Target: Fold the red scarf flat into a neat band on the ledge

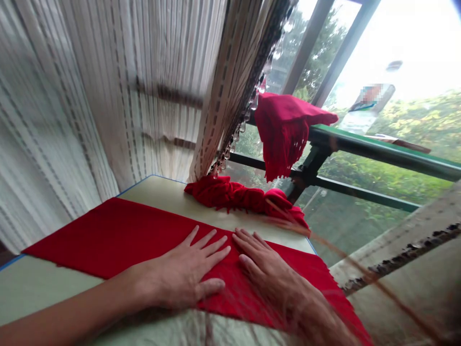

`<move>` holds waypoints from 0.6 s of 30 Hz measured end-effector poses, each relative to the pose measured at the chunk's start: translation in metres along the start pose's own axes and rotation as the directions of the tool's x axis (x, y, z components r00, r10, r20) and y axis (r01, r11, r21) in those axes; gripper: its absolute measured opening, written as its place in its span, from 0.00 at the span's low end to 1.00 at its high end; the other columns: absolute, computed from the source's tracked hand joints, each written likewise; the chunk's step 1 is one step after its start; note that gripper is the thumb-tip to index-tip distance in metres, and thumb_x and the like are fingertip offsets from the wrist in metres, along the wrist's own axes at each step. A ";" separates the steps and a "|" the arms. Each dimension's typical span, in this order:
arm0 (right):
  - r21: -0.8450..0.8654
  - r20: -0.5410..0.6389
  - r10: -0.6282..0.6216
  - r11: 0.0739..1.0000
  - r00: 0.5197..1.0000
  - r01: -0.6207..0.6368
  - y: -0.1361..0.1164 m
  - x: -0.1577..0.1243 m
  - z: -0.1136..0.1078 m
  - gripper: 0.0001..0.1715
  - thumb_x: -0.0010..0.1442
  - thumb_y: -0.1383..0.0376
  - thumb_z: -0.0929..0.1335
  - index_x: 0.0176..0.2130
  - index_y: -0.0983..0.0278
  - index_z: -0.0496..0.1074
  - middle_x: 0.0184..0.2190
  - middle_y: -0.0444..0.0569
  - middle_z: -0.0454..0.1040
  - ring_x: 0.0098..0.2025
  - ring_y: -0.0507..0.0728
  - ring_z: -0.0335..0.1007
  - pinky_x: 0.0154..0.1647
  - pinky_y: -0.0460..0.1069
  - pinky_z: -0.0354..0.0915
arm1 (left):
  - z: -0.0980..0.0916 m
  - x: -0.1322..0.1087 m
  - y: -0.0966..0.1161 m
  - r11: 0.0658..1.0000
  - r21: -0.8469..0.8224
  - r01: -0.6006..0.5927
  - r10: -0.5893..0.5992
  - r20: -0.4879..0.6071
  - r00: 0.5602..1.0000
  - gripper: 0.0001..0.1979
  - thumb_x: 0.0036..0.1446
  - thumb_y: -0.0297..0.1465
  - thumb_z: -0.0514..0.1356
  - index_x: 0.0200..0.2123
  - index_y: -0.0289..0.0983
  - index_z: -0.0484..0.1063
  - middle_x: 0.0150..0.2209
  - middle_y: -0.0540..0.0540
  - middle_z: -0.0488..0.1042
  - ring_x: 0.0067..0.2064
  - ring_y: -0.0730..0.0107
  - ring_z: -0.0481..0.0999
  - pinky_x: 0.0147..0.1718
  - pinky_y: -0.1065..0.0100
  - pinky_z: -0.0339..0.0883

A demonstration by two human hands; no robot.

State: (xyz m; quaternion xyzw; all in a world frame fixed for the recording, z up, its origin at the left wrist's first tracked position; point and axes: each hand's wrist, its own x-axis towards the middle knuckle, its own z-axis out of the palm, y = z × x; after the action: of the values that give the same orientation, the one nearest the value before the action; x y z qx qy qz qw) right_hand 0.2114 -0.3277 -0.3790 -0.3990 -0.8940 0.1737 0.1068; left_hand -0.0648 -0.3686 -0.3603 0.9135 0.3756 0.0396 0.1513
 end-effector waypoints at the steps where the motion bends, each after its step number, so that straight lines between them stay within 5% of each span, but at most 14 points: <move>1: 0.000 0.002 0.001 1.000 1.000 -0.001 0.000 0.000 0.000 0.34 0.72 0.47 0.56 0.73 0.42 0.45 0.75 0.35 0.42 0.77 0.58 0.36 0.79 0.65 0.38 | 0.001 -0.003 0.002 1.000 0.014 -0.021 0.021 -0.003 1.000 0.36 0.70 0.54 0.46 0.75 0.46 0.44 0.75 0.40 0.45 0.75 0.43 0.43 0.70 0.31 0.36; 6: 0.004 0.011 0.004 1.000 1.000 -0.004 -0.006 -0.001 -0.004 0.33 0.73 0.48 0.55 0.73 0.45 0.46 0.75 0.37 0.44 0.77 0.59 0.37 0.79 0.66 0.37 | 0.027 -0.006 0.007 0.980 0.060 -0.191 0.194 -0.061 0.979 0.41 0.68 0.54 0.51 0.75 0.47 0.39 0.75 0.40 0.45 0.75 0.41 0.44 0.69 0.31 0.44; 8: 0.001 0.009 0.004 1.000 1.000 -0.004 -0.007 0.000 -0.005 0.33 0.73 0.47 0.56 0.73 0.45 0.47 0.75 0.38 0.44 0.77 0.59 0.37 0.79 0.66 0.37 | 0.043 0.000 0.008 0.971 0.051 -0.235 0.237 -0.033 0.971 0.42 0.65 0.54 0.56 0.75 0.46 0.45 0.74 0.39 0.48 0.74 0.37 0.45 0.68 0.29 0.44; 11: -0.019 0.021 0.010 1.000 1.000 -0.010 -0.011 -0.001 -0.007 0.36 0.72 0.46 0.57 0.73 0.49 0.48 0.76 0.42 0.44 0.77 0.59 0.36 0.79 0.66 0.38 | 0.055 0.008 0.011 0.956 0.000 -0.294 0.294 -0.016 0.956 0.32 0.68 0.45 0.56 0.72 0.52 0.54 0.72 0.44 0.55 0.74 0.43 0.51 0.69 0.31 0.45; 15: -0.057 0.047 0.001 0.998 0.999 0.002 -0.017 -0.002 -0.012 0.39 0.71 0.46 0.60 0.73 0.56 0.49 0.76 0.49 0.44 0.78 0.60 0.36 0.78 0.67 0.39 | 0.034 0.004 0.022 0.918 -0.034 -0.396 0.396 0.002 0.918 0.26 0.70 0.42 0.55 0.69 0.53 0.61 0.70 0.49 0.62 0.73 0.46 0.56 0.71 0.36 0.46; 18: -0.079 0.017 -0.026 0.997 1.000 0.028 -0.022 -0.004 -0.017 0.39 0.71 0.49 0.62 0.73 0.59 0.51 0.76 0.53 0.46 0.77 0.61 0.39 0.78 0.68 0.40 | 0.007 0.000 0.026 0.928 -0.035 -0.371 0.366 -0.095 0.926 0.18 0.69 0.38 0.56 0.60 0.50 0.72 0.65 0.53 0.71 0.69 0.58 0.65 0.72 0.51 0.50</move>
State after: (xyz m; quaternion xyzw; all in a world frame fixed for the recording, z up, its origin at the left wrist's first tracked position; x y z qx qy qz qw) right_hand 0.2049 -0.3402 -0.3554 -0.3894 -0.9063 0.1400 0.0861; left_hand -0.0458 -0.3874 -0.3594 0.9609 0.2025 0.1168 0.1486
